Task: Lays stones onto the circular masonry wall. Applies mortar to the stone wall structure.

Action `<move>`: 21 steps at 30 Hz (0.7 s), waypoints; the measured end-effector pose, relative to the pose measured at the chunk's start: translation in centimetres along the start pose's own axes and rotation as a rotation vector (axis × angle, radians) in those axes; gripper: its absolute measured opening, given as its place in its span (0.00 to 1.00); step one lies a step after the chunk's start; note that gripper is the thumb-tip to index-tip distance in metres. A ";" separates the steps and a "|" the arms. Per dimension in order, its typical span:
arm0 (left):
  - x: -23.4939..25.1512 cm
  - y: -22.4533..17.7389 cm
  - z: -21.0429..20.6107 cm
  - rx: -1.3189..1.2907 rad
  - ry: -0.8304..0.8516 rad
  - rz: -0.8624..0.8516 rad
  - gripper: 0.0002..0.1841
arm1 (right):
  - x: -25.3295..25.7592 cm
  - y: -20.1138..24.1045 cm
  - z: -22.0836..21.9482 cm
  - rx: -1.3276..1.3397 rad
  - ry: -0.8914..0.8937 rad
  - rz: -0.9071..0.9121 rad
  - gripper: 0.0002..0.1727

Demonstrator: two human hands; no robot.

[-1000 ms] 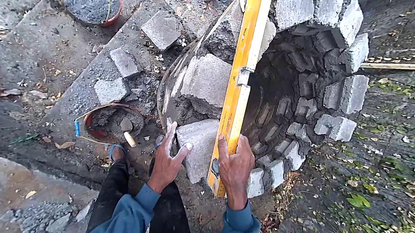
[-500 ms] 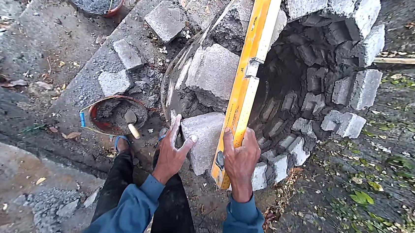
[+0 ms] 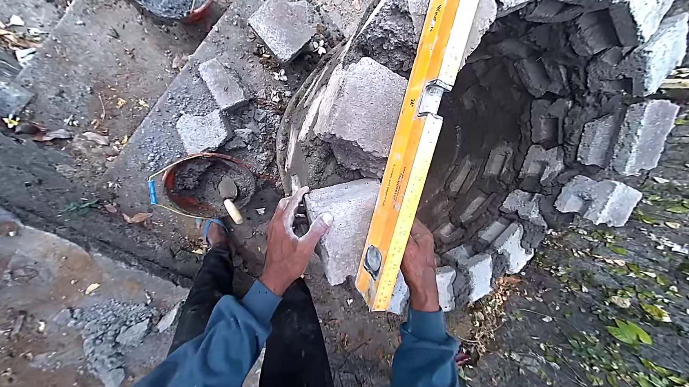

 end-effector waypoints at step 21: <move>0.3 -0.2 0.1 -0.010 0.061 0.018 0.44 | 0.2 0.0 -0.1 -0.143 0.013 0.018 0.21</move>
Point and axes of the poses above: each hand's wrist, its own x-axis towards the middle knuckle, its own z-axis out of the back of the hand, y = z × x, the point moved 1 cm from there along x, towards the middle knuckle, and after that the axes turned 8 degrees about -y, right-handed, at the moved point
